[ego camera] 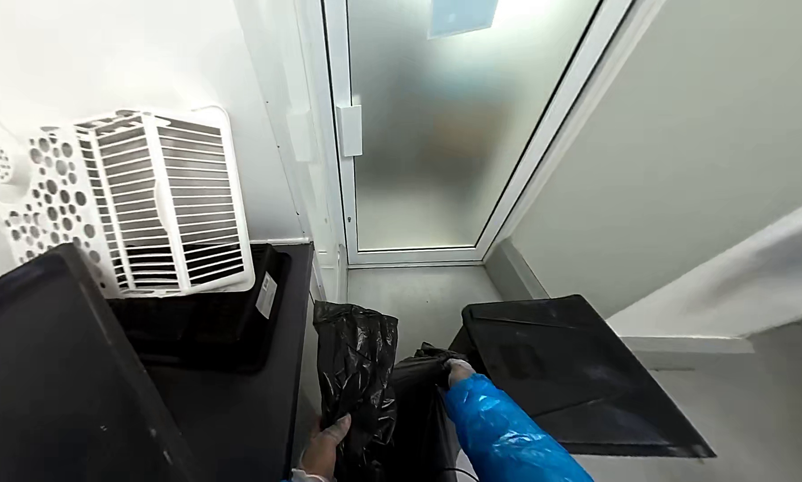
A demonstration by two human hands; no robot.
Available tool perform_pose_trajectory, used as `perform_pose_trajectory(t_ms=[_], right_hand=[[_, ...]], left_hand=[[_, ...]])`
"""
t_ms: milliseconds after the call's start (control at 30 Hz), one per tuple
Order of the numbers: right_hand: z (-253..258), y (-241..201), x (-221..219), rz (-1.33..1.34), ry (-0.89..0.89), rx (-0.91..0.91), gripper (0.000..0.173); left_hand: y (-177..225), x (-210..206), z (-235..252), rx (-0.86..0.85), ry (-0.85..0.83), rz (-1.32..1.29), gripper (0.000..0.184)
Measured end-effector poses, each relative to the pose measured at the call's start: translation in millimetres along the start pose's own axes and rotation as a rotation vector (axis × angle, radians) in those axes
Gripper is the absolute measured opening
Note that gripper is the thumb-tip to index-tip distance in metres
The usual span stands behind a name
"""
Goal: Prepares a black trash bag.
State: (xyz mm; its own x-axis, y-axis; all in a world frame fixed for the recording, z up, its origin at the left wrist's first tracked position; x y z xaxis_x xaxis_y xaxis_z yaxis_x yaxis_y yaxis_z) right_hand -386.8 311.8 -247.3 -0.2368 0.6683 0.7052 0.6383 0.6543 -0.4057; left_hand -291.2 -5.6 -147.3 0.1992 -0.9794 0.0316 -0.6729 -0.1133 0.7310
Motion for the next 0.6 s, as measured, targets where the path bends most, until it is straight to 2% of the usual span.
perform_pose_trajectory(t_ms=[100, 167, 233, 400, 533, 600], right_hand=[[4, -28, 8, 0.280, 0.068, 0.036, 0.029], [12, -39, 17, 0.736, 0.184, -0.001, 0.022], [20, -56, 35, 0.994, 0.231, -0.010, 0.020], [58, -116, 108, 0.775, 0.157, 0.132, 0.028], [96, -164, 150, 0.493, 0.049, 0.235, 0.028], [113, -176, 156, 0.461, -0.038, 0.246, 0.030]], left_hand=[[9, 1, 5, -0.066, -0.034, 0.052, 0.034], [9, 1, 9, -0.077, -0.035, 0.048, 0.034], [11, 0, 13, -0.066, -0.009, 0.055, 0.037], [32, -21, 32, -0.117, 0.065, 0.167, 0.043], [54, -64, 48, -0.158, 0.116, 0.130, 0.040], [66, -88, 53, -0.187, 0.114, 0.117, 0.036]])
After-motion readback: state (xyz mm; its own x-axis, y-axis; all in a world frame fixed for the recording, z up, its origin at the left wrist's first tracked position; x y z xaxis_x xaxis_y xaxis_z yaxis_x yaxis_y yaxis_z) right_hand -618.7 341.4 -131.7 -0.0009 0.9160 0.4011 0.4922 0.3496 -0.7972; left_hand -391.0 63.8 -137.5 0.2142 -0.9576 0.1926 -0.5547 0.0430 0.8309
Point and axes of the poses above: each hand's wrist, its own z-axis towards the middle knuckle, its own x-axis out of the back of the hand, y = z × x, the point moved 8 cm from there along z, towards the middle knuckle, and after that the axes turned 3 degrees about y, right-handed, at the moved point
